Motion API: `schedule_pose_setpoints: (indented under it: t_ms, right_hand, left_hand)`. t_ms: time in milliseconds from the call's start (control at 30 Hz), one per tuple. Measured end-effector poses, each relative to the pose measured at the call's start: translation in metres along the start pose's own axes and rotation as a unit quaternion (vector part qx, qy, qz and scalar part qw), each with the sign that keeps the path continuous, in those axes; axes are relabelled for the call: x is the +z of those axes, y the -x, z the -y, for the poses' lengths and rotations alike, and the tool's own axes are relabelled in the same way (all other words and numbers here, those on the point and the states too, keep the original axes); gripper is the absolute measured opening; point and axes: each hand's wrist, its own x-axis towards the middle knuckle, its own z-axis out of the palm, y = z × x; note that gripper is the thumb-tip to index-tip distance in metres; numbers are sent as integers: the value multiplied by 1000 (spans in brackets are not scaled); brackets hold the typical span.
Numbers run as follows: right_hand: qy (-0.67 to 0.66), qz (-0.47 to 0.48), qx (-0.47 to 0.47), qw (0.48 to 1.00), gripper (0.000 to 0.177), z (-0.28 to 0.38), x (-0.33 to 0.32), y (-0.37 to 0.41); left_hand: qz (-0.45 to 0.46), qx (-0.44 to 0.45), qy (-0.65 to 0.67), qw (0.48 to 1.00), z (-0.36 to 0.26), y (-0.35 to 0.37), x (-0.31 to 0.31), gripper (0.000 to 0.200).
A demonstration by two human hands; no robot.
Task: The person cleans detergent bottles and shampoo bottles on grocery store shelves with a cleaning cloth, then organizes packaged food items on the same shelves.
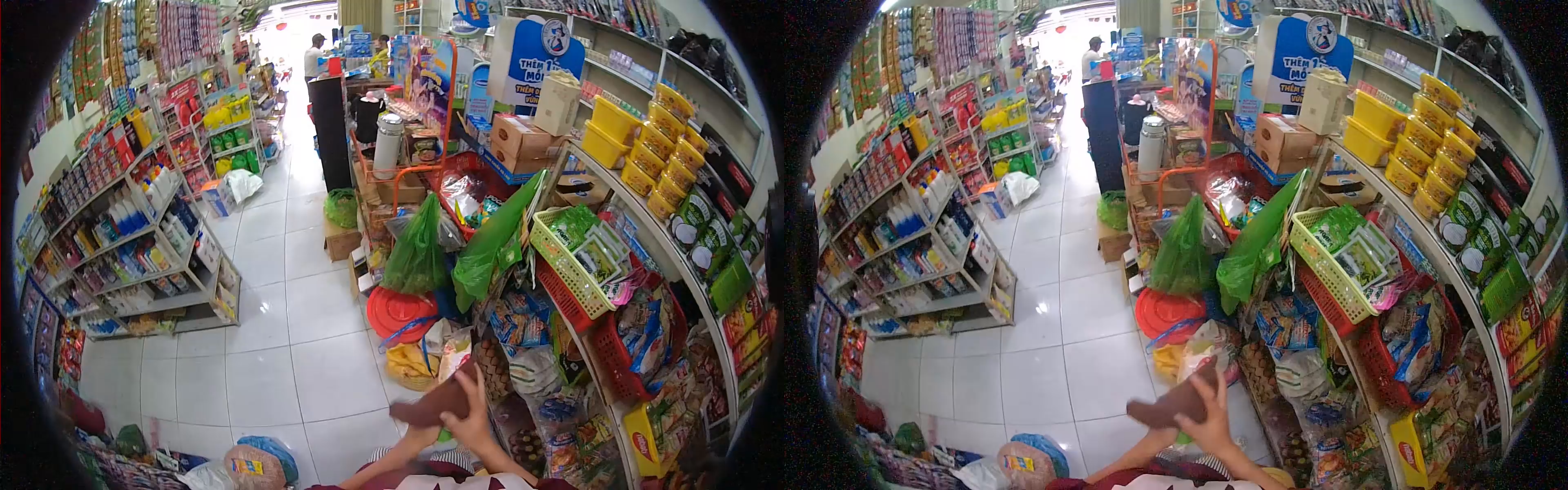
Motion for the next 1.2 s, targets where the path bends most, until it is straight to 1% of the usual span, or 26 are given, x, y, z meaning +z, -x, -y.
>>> schedule_pose_setpoints:
  t_ms: [33, 67, 100, 167, 200, 267, 300, 367, 433, 467, 500, 533, 567, 600, 667, 700, 733, 767, 800, 867, 900, 933, 1033, 1067, 1167, 1200]
  right_hand:
    - [-57, -26, 25, 998, 73, 4, -8, -13]
    - [-112, -54, 54, 991, 71, 9, -16, -27]
    - [-166, -83, 86, 979, 69, 11, -23, -33]
    - [-211, -75, 132, 966, 71, 0, -33, -37]
    - [-228, -77, 142, 960, 69, -9, -35, -37]
    - [-243, -127, 192, 942, 63, -30, -44, -41]
    - [-255, -158, 222, 928, 61, -40, -47, -41]
    - [-332, -238, 285, 867, 51, -56, -60, -44]
    - [-452, -273, 312, 790, 45, -61, -80, -36]
    - [-442, -296, 267, 804, 32, -63, -82, -30]
    - [-493, -294, 261, 776, 33, -59, -86, -22]
    - [-544, -289, 251, 746, 34, -50, -90, -16]
    - [-595, -279, 235, 716, 36, -46, -90, -10]
    - [-643, -201, 217, 707, 48, -49, -86, -1]
    - [-598, -180, 271, 732, 43, -27, -59, 16]
    - [-574, -169, 296, 745, 44, -12, -46, 20]
    - [-376, -84, 210, 898, 51, 0, -35, 23]
    - [-149, 6, 108, 983, 64, 6, -29, 25]
    - [-219, -26, 130, 967, 84, 1, -25, 25]
    - [-387, -91, 221, 891, 87, -8, -37, 21]
    - [-465, -122, 264, 836, 89, -11, -44, 16]
    - [-487, -104, 241, 833, 89, -2, -55, 9]
    - [-523, -49, 192, 829, 93, -22, -60, 16]
    - [-577, -48, 185, 794, 91, -25, -59, 18]
    - [-692, -28, 225, 685, 91, -28, -70, 18]
    - [-690, 9, 243, 682, 82, -21, -78, 17]
  left_hand:
    - [35, 67, -114, 991, -14, -6, 1, 37]
    - [32, 61, -151, 986, -11, 0, 6, 36]
    - [92, -218, 39, 971, -34, 6, 12, 35]
    - [114, -232, 114, 959, -52, 5, 15, 37]
    - [147, -216, 63, 963, -50, 4, 14, 38]
    - [212, -188, -42, 958, -42, 8, 6, 39]
    - [242, -173, -59, 953, -45, 14, 2, 40]
    - [323, -137, -96, 931, -54, 20, -4, 42]
    - [288, -101, -104, 947, -38, 25, -8, 47]
    - [260, -92, -114, 954, -26, 27, -11, 48]
    - [232, -157, 7, 960, -22, 31, -18, 48]
    - [192, -215, 129, 949, -17, 36, -25, 48]
    - [135, -257, 210, 934, -33, 27, -25, 47]
    - [71, -288, 290, 910, -50, 18, -26, 48]
    - [87, -297, 320, 895, -44, 9, -22, 48]
    - [95, -300, 336, 887, -36, 7, -22, 48]
    - [163, -325, 238, 900, -13, 8, -27, 54]
    - [185, -324, 209, 904, -1, 12, -20, 52]
    - [194, -326, 218, 899, 2, 13, -12, 51]
    - [201, -339, 256, 883, 3, 17, 0, 47]
    - [205, -348, 268, 875, 1, 20, 1, 45]
    - [211, -361, 280, 864, -3, 22, 2, 43]
    - [245, -401, 274, 839, -12, 23, 2, 38]
    - [256, -413, 264, 833, -15, 24, 3, 36]
    - [282, -429, 224, 829, -18, 27, 8, 30]
    - [290, -420, 201, 836, -14, 30, 12, 29]
